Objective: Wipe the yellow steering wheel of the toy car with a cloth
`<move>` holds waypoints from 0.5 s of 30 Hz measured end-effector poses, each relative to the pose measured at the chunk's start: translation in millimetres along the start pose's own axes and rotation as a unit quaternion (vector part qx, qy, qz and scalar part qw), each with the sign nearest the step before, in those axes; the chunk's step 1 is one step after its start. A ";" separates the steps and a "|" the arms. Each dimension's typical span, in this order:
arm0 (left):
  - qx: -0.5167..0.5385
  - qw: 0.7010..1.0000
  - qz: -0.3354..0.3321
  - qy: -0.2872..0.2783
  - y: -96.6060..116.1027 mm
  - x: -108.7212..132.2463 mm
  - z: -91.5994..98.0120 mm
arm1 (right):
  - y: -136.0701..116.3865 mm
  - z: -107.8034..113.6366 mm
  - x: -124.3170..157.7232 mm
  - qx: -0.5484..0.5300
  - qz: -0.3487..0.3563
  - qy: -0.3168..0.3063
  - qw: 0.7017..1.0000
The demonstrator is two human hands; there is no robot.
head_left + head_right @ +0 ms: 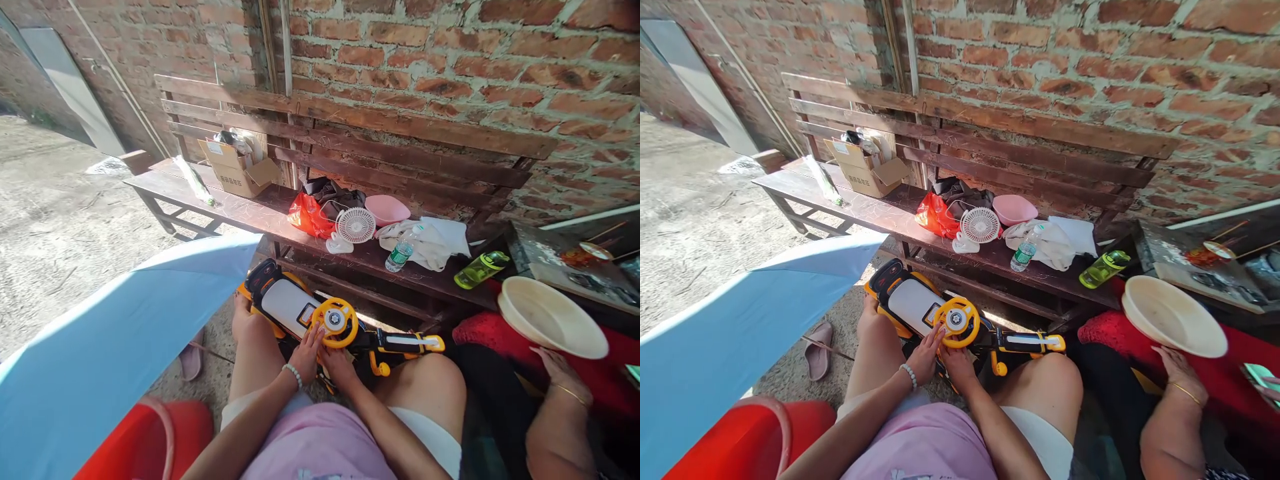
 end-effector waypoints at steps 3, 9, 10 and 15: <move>0.002 1.000 -0.005 -0.009 1.2 1.5 1.7 | 1.2 -4.0 6.6 0.019 -0.019 -0.047 0.999; -0.007 1.000 -0.007 -0.009 3.0 4.4 6.7 | 3.8 3.2 19.8 0.038 -0.071 -0.096 0.992; -0.006 1.000 -0.008 -0.009 3.0 4.3 6.7 | 4.4 3.1 21.8 0.041 -0.077 -0.103 0.991; 0.006 1.000 -0.012 -0.002 -0.7 2.5 4.0 | 29.2 -7.9 38.1 -0.017 -0.207 -0.151 0.967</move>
Point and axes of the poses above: each hand's wrist, its own x-axis away from the middle knuckle, its own z-axis out of the back of the hand, y = z × x, the point moved 5 cm from there along -x, towards the middle knuckle, and after that the axes turned 1 degree about z, right-handed, at the moved point
